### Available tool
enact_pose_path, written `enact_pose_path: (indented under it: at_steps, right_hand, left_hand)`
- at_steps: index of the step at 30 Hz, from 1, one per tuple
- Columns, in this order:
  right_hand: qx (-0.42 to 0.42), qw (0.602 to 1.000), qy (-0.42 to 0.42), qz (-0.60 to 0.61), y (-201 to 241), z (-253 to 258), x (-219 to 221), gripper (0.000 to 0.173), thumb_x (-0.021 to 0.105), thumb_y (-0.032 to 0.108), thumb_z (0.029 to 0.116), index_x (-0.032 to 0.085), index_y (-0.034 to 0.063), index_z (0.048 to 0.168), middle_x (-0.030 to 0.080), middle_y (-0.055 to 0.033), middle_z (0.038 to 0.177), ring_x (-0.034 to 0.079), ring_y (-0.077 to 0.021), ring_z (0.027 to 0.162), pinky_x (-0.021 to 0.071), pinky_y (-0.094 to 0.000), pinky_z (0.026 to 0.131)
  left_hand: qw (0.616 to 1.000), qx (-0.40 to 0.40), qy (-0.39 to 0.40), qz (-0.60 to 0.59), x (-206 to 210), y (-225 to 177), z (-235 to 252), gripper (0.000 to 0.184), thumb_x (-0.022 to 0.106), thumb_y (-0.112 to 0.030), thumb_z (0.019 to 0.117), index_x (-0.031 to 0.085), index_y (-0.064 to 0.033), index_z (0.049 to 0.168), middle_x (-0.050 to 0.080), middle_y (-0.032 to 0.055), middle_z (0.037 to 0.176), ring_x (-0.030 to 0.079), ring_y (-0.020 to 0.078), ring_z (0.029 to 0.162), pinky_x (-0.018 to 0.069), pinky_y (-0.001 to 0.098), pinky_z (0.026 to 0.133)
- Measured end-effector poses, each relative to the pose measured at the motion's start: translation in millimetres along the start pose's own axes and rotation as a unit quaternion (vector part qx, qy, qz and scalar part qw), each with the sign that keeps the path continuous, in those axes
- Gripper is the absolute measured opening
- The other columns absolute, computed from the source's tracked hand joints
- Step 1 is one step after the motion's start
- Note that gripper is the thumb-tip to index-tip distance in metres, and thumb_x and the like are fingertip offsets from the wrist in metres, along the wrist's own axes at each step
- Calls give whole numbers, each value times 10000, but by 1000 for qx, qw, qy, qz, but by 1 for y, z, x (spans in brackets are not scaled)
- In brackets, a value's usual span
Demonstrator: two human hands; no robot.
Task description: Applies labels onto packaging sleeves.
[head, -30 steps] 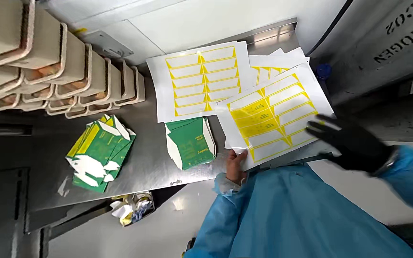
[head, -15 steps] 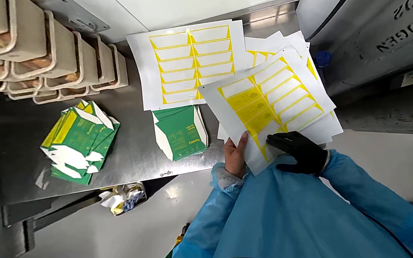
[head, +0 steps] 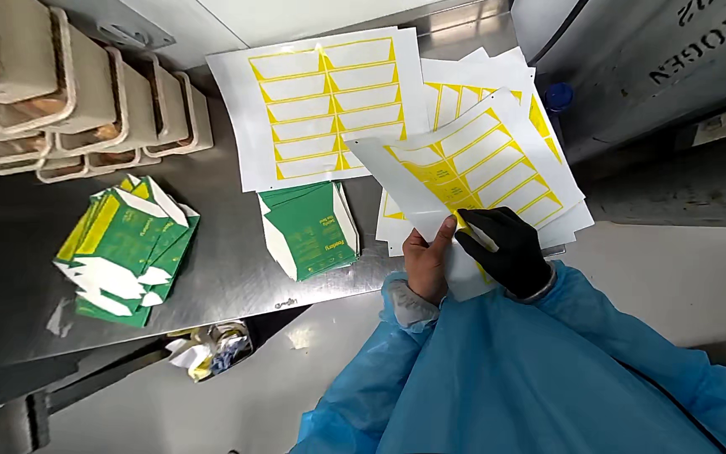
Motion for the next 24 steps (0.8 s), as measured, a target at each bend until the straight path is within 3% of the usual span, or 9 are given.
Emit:
enact_pose_path:
  at_steps: [4,10,13,16,20,24]
  right_hand:
    - [-39,998,-7,-39,1,-1,-2,294,679,258,980,764,83,1200,756,-71,1075,686,-201,1001,567,-326,846]
    - [-3,999,-41,31,-1,-4,-9,186,713,163,938,794,64,1074,757,-52,950,697,-126,872,580,-261,754]
    - [0,997,-45,56,-3,-2,-9,147,709,143,935,795,44,1001,759,-53,911,691,-102,838,576,-235,748]
    - [1,997,-33,74,-8,-1,-7,142,706,128,939,795,30,992,755,-61,895,690,-99,817,578,-230,741]
    - [29,995,-38,85,-12,2,-11,143,707,147,957,804,56,1010,760,-36,902,690,-73,814,578,-218,720]
    - [39,995,-54,74,-12,6,-19,259,710,162,962,756,90,1206,774,-14,1049,706,-81,917,593,-260,798]
  left_hand:
    - [1000,3,-4,-5,7,-2,-1,196,753,-179,942,707,-70,1098,745,82,939,726,148,784,630,331,716]
    - [995,66,-21,75,15,-4,-2,172,793,-182,908,742,-90,1043,756,60,899,729,138,747,628,306,675]
    - [989,101,-22,104,15,-3,-1,192,807,-182,896,742,-119,1064,725,39,1004,712,143,843,625,321,743]
    - [991,93,-27,92,16,-3,-1,186,808,-160,890,741,-98,1051,759,45,941,733,133,797,629,306,715]
    - [998,30,-9,59,19,-6,-3,196,769,-172,926,720,-80,1092,752,69,934,732,149,778,634,326,704]
    - [999,-33,19,8,22,-5,-6,218,698,-257,986,711,-78,1111,743,83,930,729,155,773,633,341,718]
Point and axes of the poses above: each hand's wrist, its own z-axis towards the middle knuckle, its own x-axis out of the palm, y = z × x, the point moved 4 cm from there along z, towards the middle knuckle
